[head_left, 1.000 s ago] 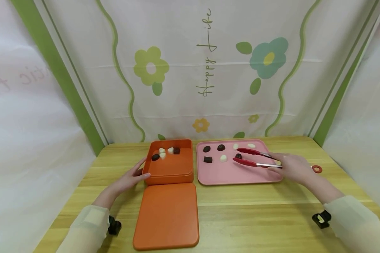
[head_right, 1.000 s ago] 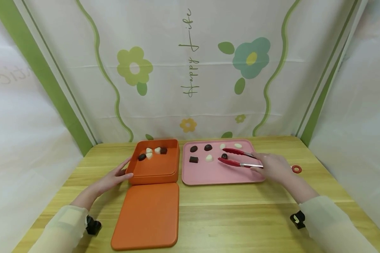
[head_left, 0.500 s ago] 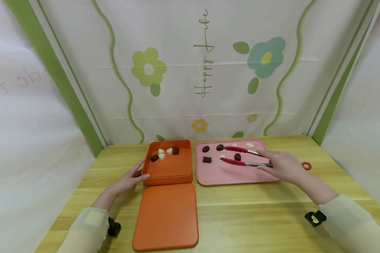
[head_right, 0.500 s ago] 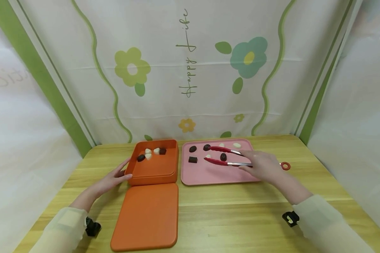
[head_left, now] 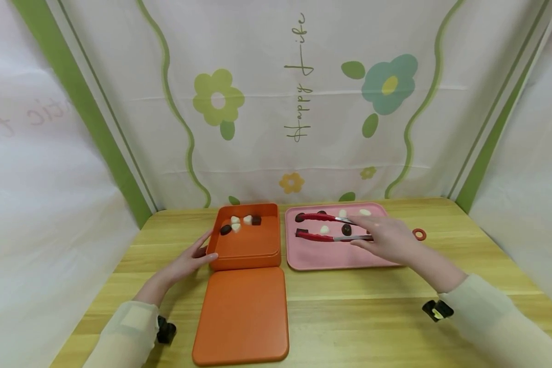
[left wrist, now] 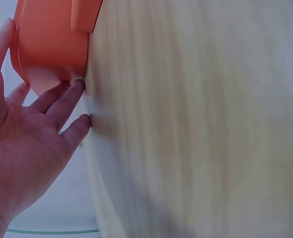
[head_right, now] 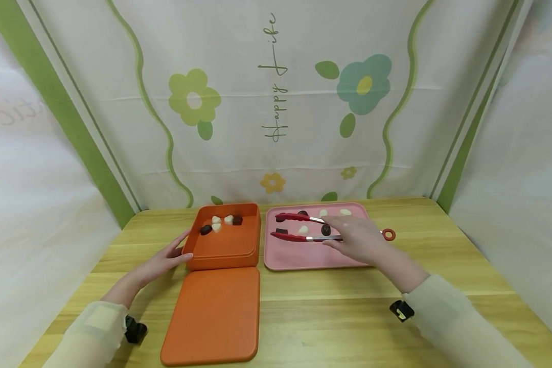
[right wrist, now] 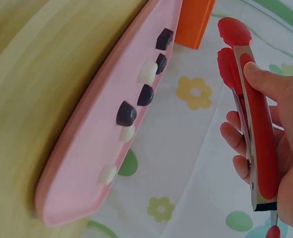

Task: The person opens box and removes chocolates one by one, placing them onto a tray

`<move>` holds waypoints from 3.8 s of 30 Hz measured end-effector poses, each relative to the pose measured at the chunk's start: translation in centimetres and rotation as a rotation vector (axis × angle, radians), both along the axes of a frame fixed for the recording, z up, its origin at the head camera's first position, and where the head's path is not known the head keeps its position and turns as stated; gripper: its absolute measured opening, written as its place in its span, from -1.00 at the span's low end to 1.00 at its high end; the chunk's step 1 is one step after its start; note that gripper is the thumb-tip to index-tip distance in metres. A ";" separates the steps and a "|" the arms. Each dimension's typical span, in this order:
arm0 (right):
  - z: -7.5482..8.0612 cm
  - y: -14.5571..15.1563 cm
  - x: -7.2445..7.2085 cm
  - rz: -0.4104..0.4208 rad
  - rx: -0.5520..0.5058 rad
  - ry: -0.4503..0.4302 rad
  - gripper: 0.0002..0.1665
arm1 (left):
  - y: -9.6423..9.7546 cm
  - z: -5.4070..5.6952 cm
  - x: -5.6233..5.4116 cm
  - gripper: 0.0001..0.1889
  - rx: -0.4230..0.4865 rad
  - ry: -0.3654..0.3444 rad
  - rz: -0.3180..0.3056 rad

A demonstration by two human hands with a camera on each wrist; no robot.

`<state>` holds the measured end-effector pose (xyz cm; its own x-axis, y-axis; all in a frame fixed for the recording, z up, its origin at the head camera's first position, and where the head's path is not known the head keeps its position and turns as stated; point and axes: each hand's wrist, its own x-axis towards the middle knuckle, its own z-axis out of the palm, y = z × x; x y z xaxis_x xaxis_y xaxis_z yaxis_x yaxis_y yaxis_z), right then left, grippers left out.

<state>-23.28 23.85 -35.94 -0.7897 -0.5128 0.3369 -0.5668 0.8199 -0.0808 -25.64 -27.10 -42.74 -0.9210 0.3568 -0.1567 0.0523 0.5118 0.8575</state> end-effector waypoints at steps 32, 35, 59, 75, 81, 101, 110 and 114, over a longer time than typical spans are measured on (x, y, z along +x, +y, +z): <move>0.1 -11.8 -5.5 0.223 0.067 -0.020 -0.35 | 0.0 -0.1 -0.3 -0.18 -0.008 -0.008 0.019; 0.0 -13.0 -6.1 0.211 0.097 -0.041 -0.39 | 0.0 -0.1 -0.3 -0.18 -0.018 -0.005 0.024; -1.5 -18.0 -9.5 0.083 0.225 -0.176 -0.30 | 0.0 -0.2 -0.6 -0.14 -0.011 0.008 0.001; -1.9 -19.1 -9.9 0.060 0.239 -0.189 -0.37 | 0.1 0.2 -0.1 -0.15 0.008 0.003 0.004; -1.5 -19.4 -9.7 0.071 0.271 -0.173 -0.44 | 0.1 0.2 -0.1 -0.15 0.022 -0.001 0.006; -1.6 -19.0 -9.2 0.098 0.187 -0.193 -0.52 | 0.1 0.0 -0.3 -0.15 0.014 0.003 0.010; -0.8 -17.1 -8.3 0.127 0.118 -0.169 -0.53 | 0.0 -0.2 -0.4 -0.15 0.014 0.004 0.013; -0.4 -15.8 -7.9 0.126 0.084 -0.151 -0.47 | 0.0 -0.2 -0.3 -0.15 0.019 0.005 0.012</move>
